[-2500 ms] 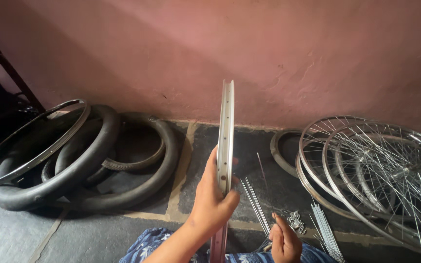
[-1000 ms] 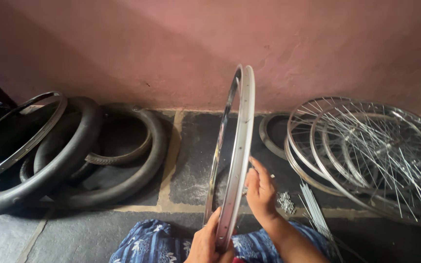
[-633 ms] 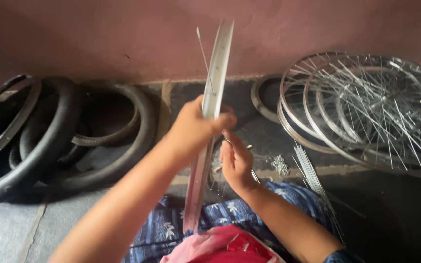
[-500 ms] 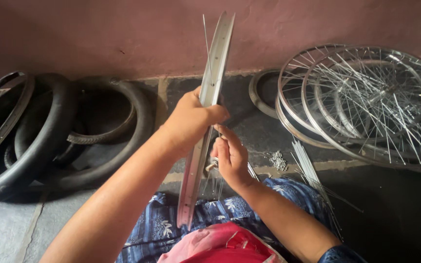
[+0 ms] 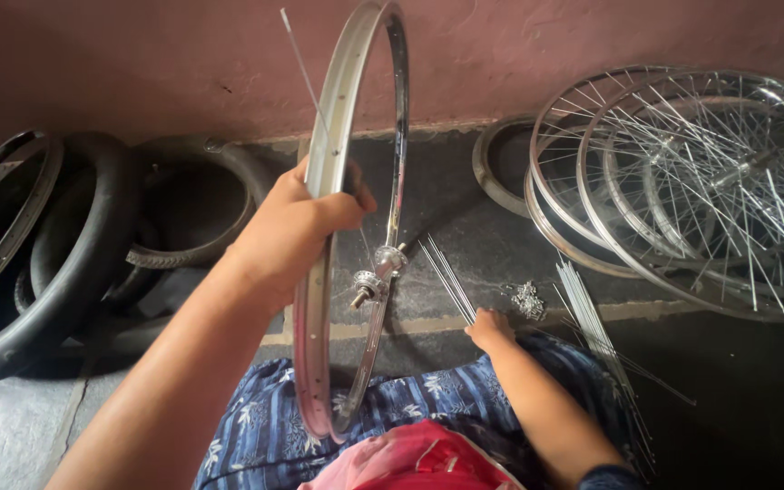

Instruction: The person sits on the floor with a bicycle wheel rim across their lap and laces spokes into it. They fan spokes from the hub, insert spoke ends through the rim eyelets one at a time, and thread nipples onto the spoke ends, working around the rim.

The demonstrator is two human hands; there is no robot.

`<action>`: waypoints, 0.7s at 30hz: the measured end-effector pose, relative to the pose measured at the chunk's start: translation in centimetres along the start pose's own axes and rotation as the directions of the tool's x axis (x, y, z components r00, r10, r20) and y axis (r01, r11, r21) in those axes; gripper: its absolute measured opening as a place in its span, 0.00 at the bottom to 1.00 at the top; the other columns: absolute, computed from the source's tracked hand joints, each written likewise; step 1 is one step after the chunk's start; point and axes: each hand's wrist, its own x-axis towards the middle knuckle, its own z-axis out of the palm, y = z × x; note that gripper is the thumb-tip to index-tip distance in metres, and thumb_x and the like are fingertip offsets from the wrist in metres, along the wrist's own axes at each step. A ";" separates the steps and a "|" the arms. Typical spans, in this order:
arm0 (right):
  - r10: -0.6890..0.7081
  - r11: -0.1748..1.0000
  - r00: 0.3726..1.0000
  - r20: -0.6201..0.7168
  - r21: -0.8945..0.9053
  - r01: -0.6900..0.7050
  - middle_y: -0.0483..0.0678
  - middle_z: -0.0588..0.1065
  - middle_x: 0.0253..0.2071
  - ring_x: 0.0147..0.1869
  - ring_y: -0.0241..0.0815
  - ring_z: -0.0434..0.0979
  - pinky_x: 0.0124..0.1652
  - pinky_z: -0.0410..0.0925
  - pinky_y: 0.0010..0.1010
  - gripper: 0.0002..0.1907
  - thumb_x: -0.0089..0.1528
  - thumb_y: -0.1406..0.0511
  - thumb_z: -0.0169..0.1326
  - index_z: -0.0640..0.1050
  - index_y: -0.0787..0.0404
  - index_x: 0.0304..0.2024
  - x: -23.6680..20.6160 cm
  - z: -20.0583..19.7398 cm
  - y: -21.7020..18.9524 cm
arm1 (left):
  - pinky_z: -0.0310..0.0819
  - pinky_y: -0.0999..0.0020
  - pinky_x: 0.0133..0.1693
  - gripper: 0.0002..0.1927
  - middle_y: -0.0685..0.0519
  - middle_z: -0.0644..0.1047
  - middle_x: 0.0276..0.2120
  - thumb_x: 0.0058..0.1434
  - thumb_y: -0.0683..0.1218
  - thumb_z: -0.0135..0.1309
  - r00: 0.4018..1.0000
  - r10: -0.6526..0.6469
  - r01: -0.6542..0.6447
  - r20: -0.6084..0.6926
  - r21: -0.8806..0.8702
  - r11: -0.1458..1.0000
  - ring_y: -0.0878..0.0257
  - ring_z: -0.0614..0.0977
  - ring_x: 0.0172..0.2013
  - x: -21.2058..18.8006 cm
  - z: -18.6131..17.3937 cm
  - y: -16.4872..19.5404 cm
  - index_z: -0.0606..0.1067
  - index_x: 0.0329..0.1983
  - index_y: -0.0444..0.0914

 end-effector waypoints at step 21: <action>0.125 0.992 0.983 0.131 -0.041 -0.120 0.53 0.78 0.55 0.60 0.54 0.78 0.56 0.72 0.45 0.15 0.61 0.62 0.54 0.82 0.55 0.49 7.6 3.3 0.4 | 0.67 0.68 0.42 0.12 0.53 0.76 0.32 0.46 0.39 0.52 0.996 -0.094 0.094 0.007 0.015 0.995 0.64 0.74 0.37 2.4 1.5 0.4 0.76 0.35 0.35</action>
